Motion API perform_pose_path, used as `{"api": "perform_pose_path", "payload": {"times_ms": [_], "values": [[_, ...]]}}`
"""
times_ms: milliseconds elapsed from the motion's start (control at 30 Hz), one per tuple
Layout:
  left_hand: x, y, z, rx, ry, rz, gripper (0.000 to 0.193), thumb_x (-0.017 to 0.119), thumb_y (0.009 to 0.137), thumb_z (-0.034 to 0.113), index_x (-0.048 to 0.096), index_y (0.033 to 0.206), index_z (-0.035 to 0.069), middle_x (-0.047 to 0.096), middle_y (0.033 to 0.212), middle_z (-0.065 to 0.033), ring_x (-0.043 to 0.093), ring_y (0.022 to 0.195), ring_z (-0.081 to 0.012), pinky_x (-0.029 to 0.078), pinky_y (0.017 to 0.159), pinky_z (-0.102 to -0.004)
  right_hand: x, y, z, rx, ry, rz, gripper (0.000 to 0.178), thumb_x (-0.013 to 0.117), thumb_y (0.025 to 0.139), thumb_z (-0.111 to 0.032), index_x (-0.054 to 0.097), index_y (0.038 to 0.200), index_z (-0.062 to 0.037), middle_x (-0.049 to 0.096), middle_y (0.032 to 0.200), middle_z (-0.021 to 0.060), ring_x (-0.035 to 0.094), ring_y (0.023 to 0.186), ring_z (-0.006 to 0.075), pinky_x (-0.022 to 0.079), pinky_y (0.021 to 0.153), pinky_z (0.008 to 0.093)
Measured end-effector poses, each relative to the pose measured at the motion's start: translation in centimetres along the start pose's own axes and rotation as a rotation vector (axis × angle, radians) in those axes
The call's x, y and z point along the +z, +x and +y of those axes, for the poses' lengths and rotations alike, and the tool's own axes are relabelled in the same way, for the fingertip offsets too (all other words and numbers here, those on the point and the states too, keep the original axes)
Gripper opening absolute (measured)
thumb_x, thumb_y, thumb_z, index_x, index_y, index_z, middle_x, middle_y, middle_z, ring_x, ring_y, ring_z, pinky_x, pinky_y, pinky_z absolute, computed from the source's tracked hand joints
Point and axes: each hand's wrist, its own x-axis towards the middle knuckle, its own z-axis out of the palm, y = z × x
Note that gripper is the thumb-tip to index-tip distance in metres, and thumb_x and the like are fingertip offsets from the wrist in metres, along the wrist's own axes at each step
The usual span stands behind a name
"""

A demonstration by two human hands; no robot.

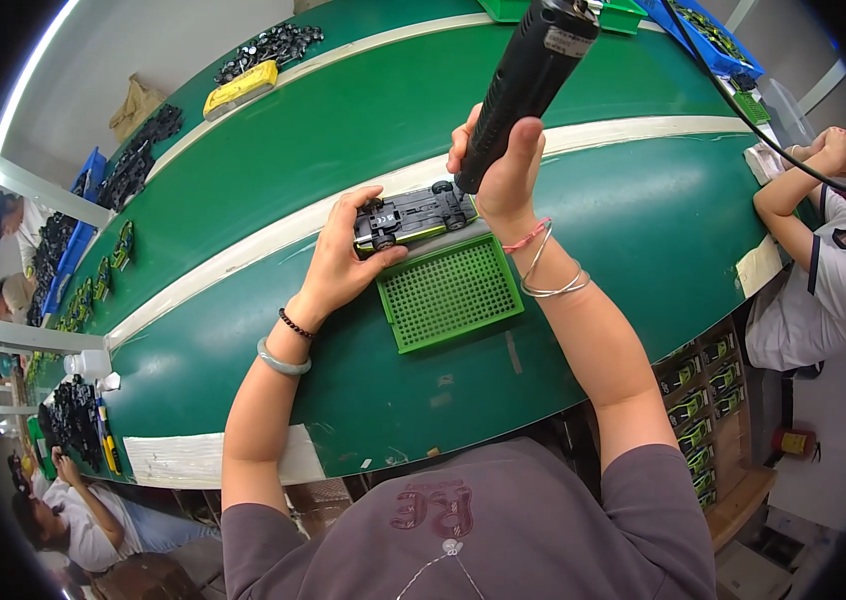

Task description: The person fastens screws into the underside of toy cars using an electric screwdriver and places the assembled cars one by one into slots of a cardboard box.

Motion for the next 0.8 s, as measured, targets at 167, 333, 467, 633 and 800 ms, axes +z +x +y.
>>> {"api": "perform_pose_path", "payload": {"times_ms": [167,333,467,633,800], "values": [[-0.14,-0.13,0.00,-0.044,-0.003,-0.013,0.069,0.078,0.065,0.016,0.042,0.123,0.002,0.050,0.117,-0.0148,0.051,0.106,-0.0280,0.041,0.092,-0.0361,0.31,-0.28,-0.02,0.001,-0.070,-0.004,0.086,0.027,0.062,-0.090,0.045,0.078,-0.0073,0.047,0.056,0.0058,0.050,0.048,0.0178,0.042,0.051,0.0284],[-0.17,0.06,0.04,-0.022,0.003,-0.008,0.070,0.078,0.065,0.016,0.042,0.123,0.001,0.050,0.116,-0.0147,0.051,0.105,-0.0273,0.042,0.091,-0.0360,0.33,-0.15,0.05,0.002,-0.069,-0.002,0.086,0.027,0.063,-0.090,0.046,0.079,-0.0069,0.047,0.056,0.0059,0.050,0.049,0.0177,0.042,0.050,0.0277],[-0.25,0.10,-0.01,-0.043,-0.013,-0.017,0.071,0.078,0.064,0.016,0.042,0.123,0.001,0.050,0.115,-0.0152,0.052,0.104,-0.0273,0.042,0.091,-0.0360,0.39,-0.16,0.26,-0.028,-0.091,-0.039,0.086,0.028,0.063,-0.089,0.046,0.081,-0.0062,0.047,0.056,0.0066,0.050,0.048,0.0178,0.042,0.050,0.0277],[-0.27,0.20,0.13,-0.033,-0.020,-0.010,0.071,0.078,0.064,0.015,0.041,0.123,0.001,0.050,0.114,-0.0158,0.052,0.104,-0.0275,0.042,0.091,-0.0358,0.48,0.10,0.09,-0.026,-0.080,-0.048,0.086,0.029,0.065,-0.088,0.046,0.082,-0.0056,0.047,0.057,0.0071,0.051,0.048,0.0181,0.043,0.049,0.0276],[-0.24,-0.06,0.52,-0.032,-0.038,0.009,0.069,0.077,0.064,0.015,0.041,0.121,0.000,0.051,0.111,-0.0172,0.050,0.103,-0.0309,0.042,0.090,-0.0386,0.30,0.02,0.04,-0.079,0.018,-0.038,0.081,0.033,0.071,-0.082,0.047,0.077,-0.0023,0.048,0.055,0.0077,0.051,0.047,0.0172,0.042,0.045,0.0270]]}}
